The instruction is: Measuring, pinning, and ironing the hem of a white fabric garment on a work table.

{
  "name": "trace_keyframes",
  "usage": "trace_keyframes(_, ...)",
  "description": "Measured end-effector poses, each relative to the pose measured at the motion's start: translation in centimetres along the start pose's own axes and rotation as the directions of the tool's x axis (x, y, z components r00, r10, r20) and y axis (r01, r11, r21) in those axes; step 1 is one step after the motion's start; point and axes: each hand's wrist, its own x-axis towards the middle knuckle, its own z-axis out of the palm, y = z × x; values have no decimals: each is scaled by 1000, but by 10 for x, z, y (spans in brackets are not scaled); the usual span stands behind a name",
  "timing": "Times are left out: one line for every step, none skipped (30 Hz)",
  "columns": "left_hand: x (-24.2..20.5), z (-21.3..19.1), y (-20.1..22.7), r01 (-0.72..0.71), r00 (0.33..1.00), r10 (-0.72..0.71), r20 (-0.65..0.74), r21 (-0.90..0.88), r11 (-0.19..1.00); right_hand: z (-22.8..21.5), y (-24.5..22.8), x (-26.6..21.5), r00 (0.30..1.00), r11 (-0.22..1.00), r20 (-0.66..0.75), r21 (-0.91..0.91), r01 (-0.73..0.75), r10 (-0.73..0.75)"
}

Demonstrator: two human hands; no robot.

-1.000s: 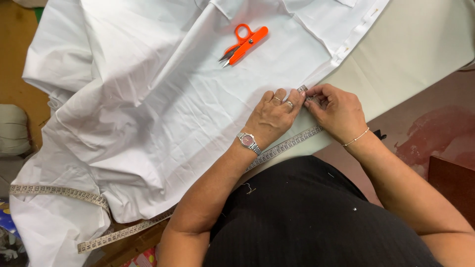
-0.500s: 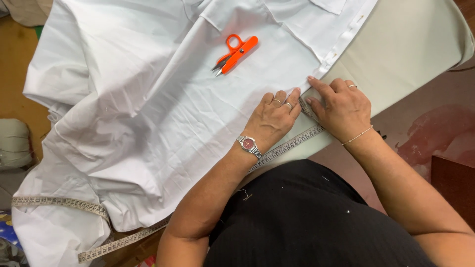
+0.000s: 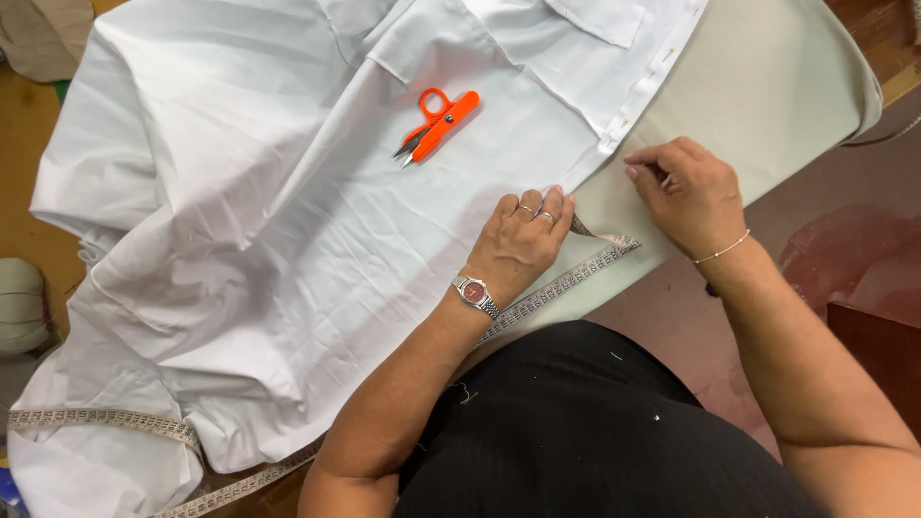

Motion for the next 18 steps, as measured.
trace_keyframes(4,-4,1,-20,997,25,-69,71,997,-7,1,6,1000,1000,13,-3,22,-22)
trace_keyframes(9,-8,2,-34,989,54,-136,146,989,-14,1,12,999,999,24,-6,45,-45)
trace_keyframes(13,-8,3,-35,989,55,-136,146,989,-15,5,18,999,999,23,-6,45,-45)
trace_keyframes(18,-9,5,-22,981,53,-188,160,987,-16,8,24,996,995,19,-50,82,-81)
trace_keyframes(22,-9,7,-9,970,51,-239,173,985,-16,12,30,993,988,18,-95,119,-118)
trace_keyframes(23,-1,8,-9,970,51,-239,173,985,-13,18,35,993,988,18,-95,119,-118)
trace_keyframes(24,6,9,12,970,27,-241,158,987,-9,25,40,983,970,11,-156,184,-184)
trace_keyframes(25,13,9,33,970,3,-242,145,989,-5,31,47,968,944,9,-216,248,-252)
trace_keyframes(26,20,9,34,970,2,-242,147,989,-5,31,52,967,944,9,-215,250,-254)
trace_keyframes(28,27,9,30,969,6,-248,143,989,-6,31,58,946,913,39,-251,321,-322)
trace_keyframes(29,34,9,27,967,9,-253,139,990,-6,32,64,920,876,72,-284,390,-387)
trace_keyframes(33,37,9,27,968,9,-252,139,990,-3,36,67,919,876,72,-284,390,-387)
trace_keyframes(36,40,8,44,964,1,-264,164,986,0,40,71,898,839,121,-321,439,-424)
trace_keyframes(40,44,8,61,961,-7,-275,187,980,3,44,74,873,798,172,-354,487,-456)
trace_keyframes(42,49,6,62,962,-9,-274,187,980,6,50,77,873,799,174,-353,487,-456)
trace_keyframes(44,54,4,68,961,-14,-276,188,980,9,56,80,880,826,253,-315,467,-401)
trace_keyframes(45,59,2,75,960,-19,-278,189,979,12,62,84,877,853,333,-279,442,-346)
trace_keyframes(45,59,2,75,961,-20,-276,188,979,4,50,94,877,854,334,-277,441,-345)
